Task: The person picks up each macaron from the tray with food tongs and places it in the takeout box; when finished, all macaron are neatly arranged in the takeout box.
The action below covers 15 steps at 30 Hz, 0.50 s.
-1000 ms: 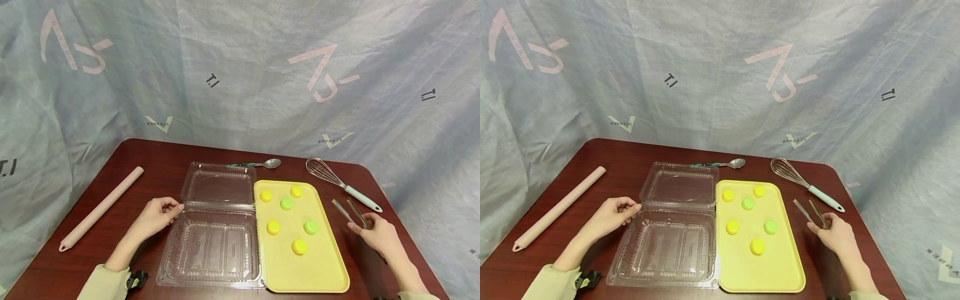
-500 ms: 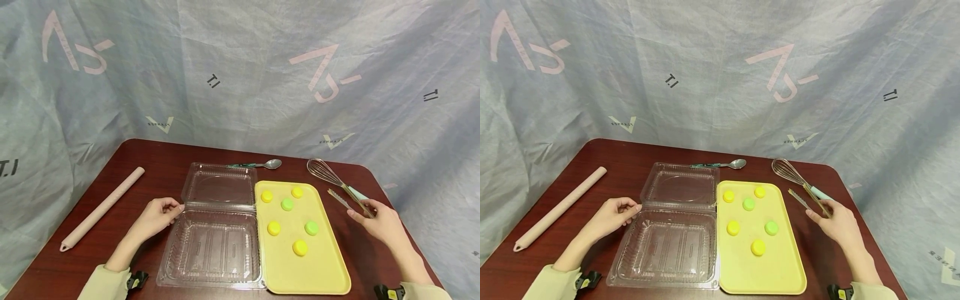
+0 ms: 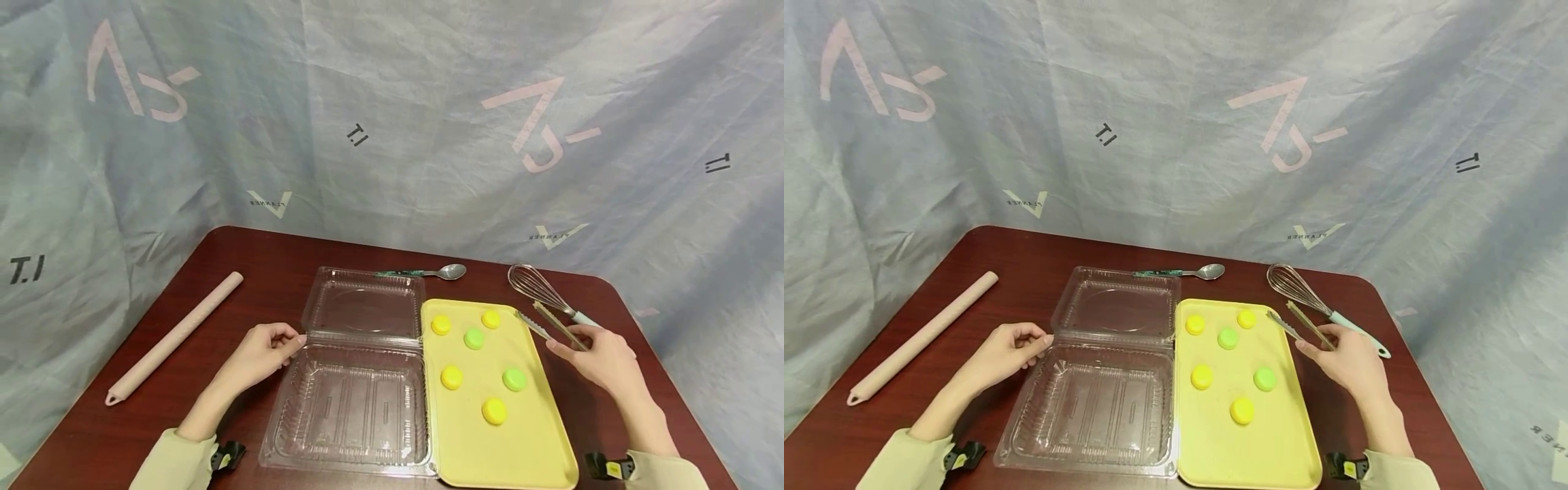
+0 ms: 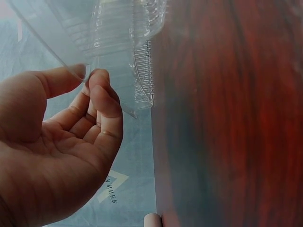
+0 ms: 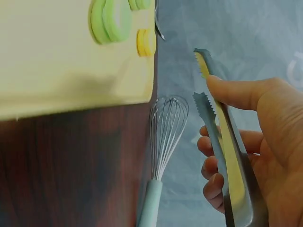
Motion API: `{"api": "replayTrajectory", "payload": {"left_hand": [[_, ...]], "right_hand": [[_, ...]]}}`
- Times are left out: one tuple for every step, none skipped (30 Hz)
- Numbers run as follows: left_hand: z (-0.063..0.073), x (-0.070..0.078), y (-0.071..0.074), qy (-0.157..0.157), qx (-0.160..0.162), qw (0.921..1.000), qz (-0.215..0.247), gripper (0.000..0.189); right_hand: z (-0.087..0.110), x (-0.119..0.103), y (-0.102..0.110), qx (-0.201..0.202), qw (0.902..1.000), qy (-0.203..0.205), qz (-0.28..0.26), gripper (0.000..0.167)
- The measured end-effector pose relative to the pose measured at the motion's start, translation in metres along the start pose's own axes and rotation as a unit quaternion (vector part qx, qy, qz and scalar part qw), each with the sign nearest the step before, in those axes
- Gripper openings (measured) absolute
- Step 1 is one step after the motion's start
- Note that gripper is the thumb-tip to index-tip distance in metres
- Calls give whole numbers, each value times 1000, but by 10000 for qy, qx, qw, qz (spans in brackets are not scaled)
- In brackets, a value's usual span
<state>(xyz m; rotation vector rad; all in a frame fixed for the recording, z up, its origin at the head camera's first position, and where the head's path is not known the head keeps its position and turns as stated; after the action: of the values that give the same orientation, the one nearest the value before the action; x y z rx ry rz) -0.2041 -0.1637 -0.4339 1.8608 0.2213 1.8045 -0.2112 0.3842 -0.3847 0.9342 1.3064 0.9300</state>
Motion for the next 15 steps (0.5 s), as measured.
{"api": "replayTrajectory", "payload": {"left_hand": [[0, 0, 0, 3, 8, 10000, 1, 19], [0, 0, 0, 3, 17, 10000, -4, 19], [1, 0, 0, 3, 24, 10000, -2, 19], [1, 0, 1, 6, 30, 10000, -6, 19], [1, -1, 1, 7, 30, 10000, -15, 19], [1, -1, 1, 4, 32, 10000, -28, 19], [1, -1, 1, 3, 31, 10000, -42, 19], [1, -1, 1, -4, 32, 10000, -55, 19], [1, -1, 1, -12, 34, 10000, -54, 19], [1, -1, 1, -19, 35, 10000, -59, 19], [0, -1, 1, -26, 28, 10000, -64, 19], [0, 0, 0, -29, 21, 10000, -67, 19], [0, 0, 0, -26, 17, 10000, -73, 19], [0, 0, 0, -24, 16, 10000, -77, 19], [0, 0, 0, -21, 14, 10000, -79, 19]], "right_hand": [[-1, -3, -2, 30, 10000, 45, -2, 67], [-2, -5, -4, 41, 10000, 88, 12, 67], [-3, -7, -6, 66, 9999, 122, 22, 66], [-4, -9, -8, 63, 9999, 152, 12, 66], [-5, -11, -11, 56, 9998, 167, 7, 65], [-6, -13, -13, 48, 9998, 180, 26, 65], [-7, -14, -14, 30, 9998, 183, 33, 65], [-8, -15, -16, 13, 9998, 179, 39, 66], [-8, -16, -18, 3, 9998, 177, 25, 67], [-9, -17, -20, 8, 9998, 179, 22, 67], [-10, -17, -22, 19, 9999, 171, 18, 67], [-10, -18, -23, 27, 9999, 163, 12, 67], [-11, -18, -25, 32, 9999, 151, -6, 67], [-12, -18, -27, 36, 9999, 143, -19, 67], [-12, -19, -29, 47, 9999, 144, -32, 67]]}}
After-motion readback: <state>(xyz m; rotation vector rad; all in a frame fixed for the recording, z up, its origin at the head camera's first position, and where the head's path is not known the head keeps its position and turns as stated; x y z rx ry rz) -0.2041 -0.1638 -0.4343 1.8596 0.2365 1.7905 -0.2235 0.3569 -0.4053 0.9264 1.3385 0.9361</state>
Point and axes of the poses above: each hand's wrist, its own z-axis away from the middle knuckle, its own y-axis out of the back of the hand, x = y × z, the point moved 5 cm from there along -z, towards the middle knuckle, and after that the axes turned 5 degrees about -x, right-handed, at the moved point
